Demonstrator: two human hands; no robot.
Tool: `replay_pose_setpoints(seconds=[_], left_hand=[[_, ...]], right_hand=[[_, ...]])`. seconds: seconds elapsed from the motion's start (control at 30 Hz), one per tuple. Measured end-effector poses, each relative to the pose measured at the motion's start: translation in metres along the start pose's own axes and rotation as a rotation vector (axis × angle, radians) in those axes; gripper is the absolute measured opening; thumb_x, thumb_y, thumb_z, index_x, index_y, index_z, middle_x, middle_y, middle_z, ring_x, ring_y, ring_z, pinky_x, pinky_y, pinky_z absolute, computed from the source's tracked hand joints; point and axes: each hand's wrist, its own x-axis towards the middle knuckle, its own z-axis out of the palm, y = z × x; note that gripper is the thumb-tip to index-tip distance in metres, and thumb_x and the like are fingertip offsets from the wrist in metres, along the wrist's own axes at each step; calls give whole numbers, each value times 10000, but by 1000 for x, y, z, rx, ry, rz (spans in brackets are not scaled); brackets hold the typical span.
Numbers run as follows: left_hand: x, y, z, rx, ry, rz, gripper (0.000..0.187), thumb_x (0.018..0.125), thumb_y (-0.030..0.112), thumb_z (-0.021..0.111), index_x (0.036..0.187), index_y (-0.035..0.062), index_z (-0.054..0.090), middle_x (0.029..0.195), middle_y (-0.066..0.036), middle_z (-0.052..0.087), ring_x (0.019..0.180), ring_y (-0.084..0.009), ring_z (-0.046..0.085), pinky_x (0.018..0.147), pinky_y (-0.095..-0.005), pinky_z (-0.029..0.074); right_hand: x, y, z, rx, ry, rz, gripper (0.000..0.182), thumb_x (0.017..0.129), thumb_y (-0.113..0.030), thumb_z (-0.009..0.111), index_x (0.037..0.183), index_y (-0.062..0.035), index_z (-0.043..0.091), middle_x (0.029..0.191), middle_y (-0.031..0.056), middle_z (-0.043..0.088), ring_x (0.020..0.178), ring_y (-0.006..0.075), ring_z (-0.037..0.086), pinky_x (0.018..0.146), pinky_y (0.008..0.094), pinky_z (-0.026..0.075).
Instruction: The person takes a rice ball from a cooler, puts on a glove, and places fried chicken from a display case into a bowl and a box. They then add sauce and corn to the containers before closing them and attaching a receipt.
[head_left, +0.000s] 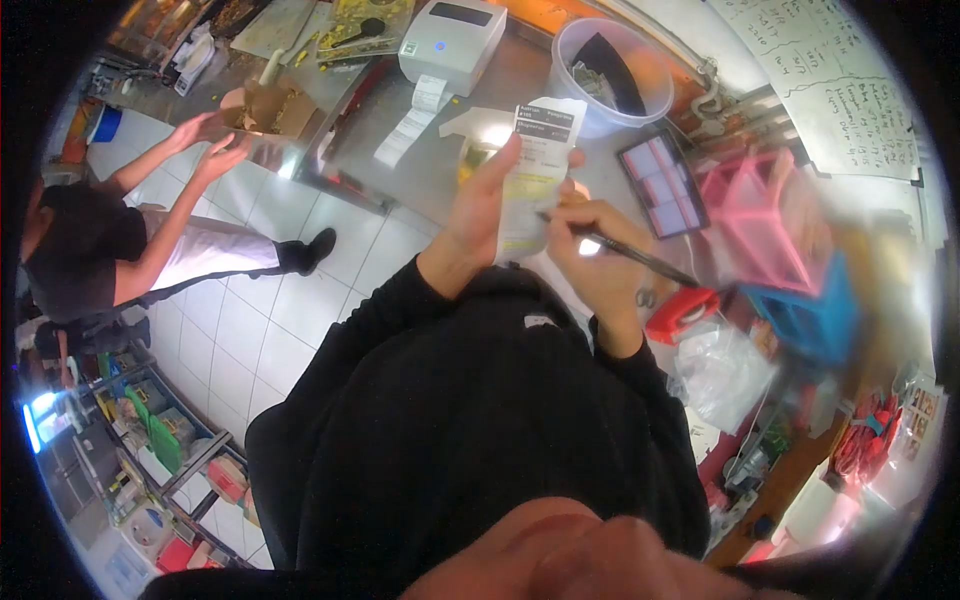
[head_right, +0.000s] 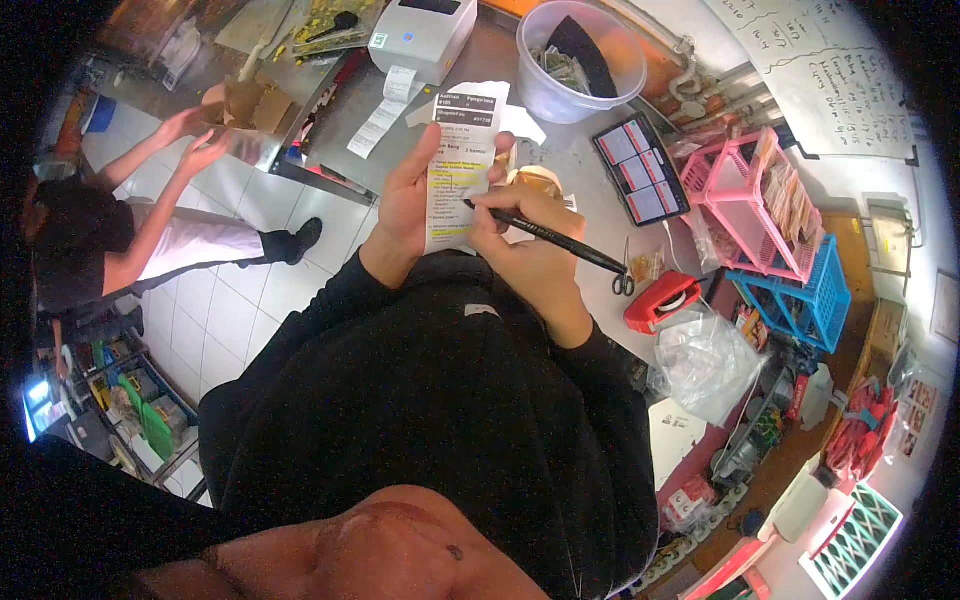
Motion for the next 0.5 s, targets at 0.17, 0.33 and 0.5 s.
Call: replay_pose_setpoints(seconds=[0.17, 0.33, 0.5], left_hand=[[1, 2, -1, -72, -30, 5, 495, 986, 435, 270, 1314, 82, 383, 1216, -128, 482, 949, -218, 507, 851, -414, 463], [0, 7, -1, -13, -40, 13, 498, 985, 433, 280, 1311, 73, 390, 1208, -132, 485, 949, -221, 511, 885, -433, 442], [-1, 10, -8, -91, -47, 23, 504, 981, 428, 297, 1312, 59, 393, 1175, -145, 519, 932, -223, 539, 880, -437, 454]], right_hand=[[-9, -3, -2, 30, -62, 24, 96, 742, 54, 663, 834, 30, 657, 815, 82, 669, 732, 79, 600, 666, 213, 485], [-17, 4, 1, -24, -49, -15, 122, 700, 3, 688, 820, 1, 672, 780, 63, 678, 670, 81, 634, 630, 221, 510], [-18, 13, -11, 73, 86, 45, 98, 760, 26, 657, 854, 8, 634, 777, 80, 646, 650, 112, 622, 623, 235, 513]])
